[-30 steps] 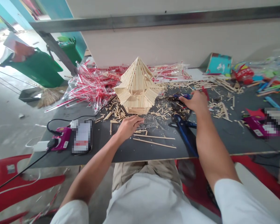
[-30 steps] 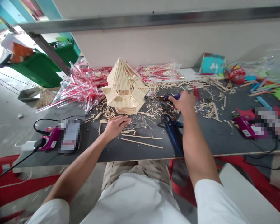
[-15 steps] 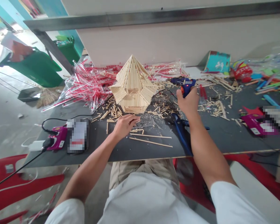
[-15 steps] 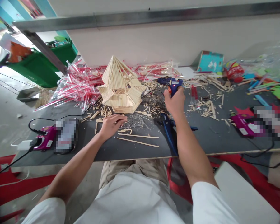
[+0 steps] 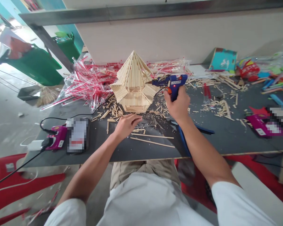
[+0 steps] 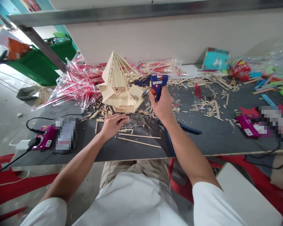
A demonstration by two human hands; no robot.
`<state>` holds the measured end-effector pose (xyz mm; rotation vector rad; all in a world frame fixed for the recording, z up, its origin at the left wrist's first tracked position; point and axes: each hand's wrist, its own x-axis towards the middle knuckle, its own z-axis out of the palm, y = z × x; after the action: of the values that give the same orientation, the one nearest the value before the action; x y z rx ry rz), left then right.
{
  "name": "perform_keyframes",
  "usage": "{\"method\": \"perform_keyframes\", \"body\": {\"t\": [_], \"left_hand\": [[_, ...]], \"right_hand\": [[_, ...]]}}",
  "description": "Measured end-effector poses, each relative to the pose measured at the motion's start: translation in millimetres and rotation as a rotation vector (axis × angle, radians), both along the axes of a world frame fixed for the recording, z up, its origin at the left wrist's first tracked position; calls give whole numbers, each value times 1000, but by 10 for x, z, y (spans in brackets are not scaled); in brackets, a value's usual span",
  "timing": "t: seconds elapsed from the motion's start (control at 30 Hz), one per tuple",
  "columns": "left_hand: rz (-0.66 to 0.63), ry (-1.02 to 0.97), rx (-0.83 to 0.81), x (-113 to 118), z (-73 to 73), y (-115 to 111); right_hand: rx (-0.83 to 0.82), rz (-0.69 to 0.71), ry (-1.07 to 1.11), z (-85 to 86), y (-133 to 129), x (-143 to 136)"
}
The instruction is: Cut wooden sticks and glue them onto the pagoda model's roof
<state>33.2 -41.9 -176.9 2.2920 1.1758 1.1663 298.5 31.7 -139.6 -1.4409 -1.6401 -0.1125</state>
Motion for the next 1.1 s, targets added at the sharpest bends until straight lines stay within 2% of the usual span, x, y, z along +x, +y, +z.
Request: {"method": "perform_keyframes", "body": {"t": [0.27, 0.83, 1.1], "left_hand": [[0, 21, -10, 0, 33, -6], [-10, 23, 21, 2, 33, -12], [-15, 27, 36, 7, 41, -14]], "right_hand": [[18, 46, -58, -16, -29, 31], [9, -8, -151, 31, -83, 52], [86, -12, -167, 36, -65, 48]]}}
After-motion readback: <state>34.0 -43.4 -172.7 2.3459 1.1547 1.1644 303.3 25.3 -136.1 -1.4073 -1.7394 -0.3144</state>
